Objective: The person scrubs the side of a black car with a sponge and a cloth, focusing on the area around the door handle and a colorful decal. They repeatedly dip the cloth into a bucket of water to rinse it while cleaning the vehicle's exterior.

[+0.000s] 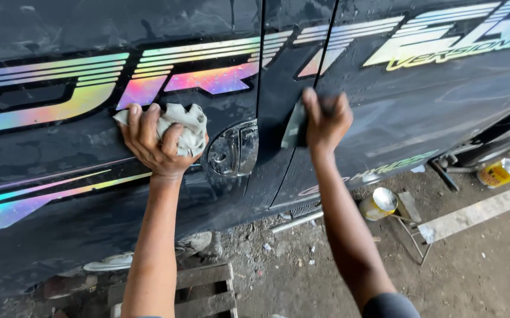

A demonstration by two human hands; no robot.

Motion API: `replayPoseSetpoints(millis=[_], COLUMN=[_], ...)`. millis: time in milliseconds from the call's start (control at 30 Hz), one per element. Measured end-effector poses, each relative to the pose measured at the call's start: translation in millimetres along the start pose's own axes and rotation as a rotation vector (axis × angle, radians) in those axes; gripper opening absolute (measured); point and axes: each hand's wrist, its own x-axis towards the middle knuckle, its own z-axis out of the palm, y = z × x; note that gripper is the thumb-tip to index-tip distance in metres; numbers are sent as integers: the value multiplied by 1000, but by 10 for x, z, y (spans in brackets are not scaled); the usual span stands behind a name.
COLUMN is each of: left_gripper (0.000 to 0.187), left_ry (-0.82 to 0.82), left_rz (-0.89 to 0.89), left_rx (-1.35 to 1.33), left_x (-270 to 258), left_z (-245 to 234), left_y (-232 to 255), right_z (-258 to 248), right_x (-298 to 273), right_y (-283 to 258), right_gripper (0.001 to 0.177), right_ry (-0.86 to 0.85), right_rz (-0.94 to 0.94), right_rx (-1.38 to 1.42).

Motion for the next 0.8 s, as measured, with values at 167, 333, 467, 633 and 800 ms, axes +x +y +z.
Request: replayPoseSetpoints(millis=[167, 333, 467, 633, 800], left_gripper=[52, 51, 54, 55, 53], left_ry=[22, 33, 60, 43, 50], left_rz=[-9, -5, -22, -18, -30], left_rx=[-28, -2, -19, -18, -25], left_x=[34, -10, 45, -9, -23], left_z=[5, 38, 42, 45, 20], left_y=[-31, -27, -46, -18, -45], right_z=[32, 43, 52, 146, 29], right_x=[-202, 70, -166, 50, -39], right_y=[11, -367, -163, -634, -312], right_gripper=[46, 57, 52, 55, 52], right_ry=[-51, -191, -173, -274, -264], right_rz=[-3, -3, 11, -7, -12], right_rx=[20, -283, -78, -163, -66])
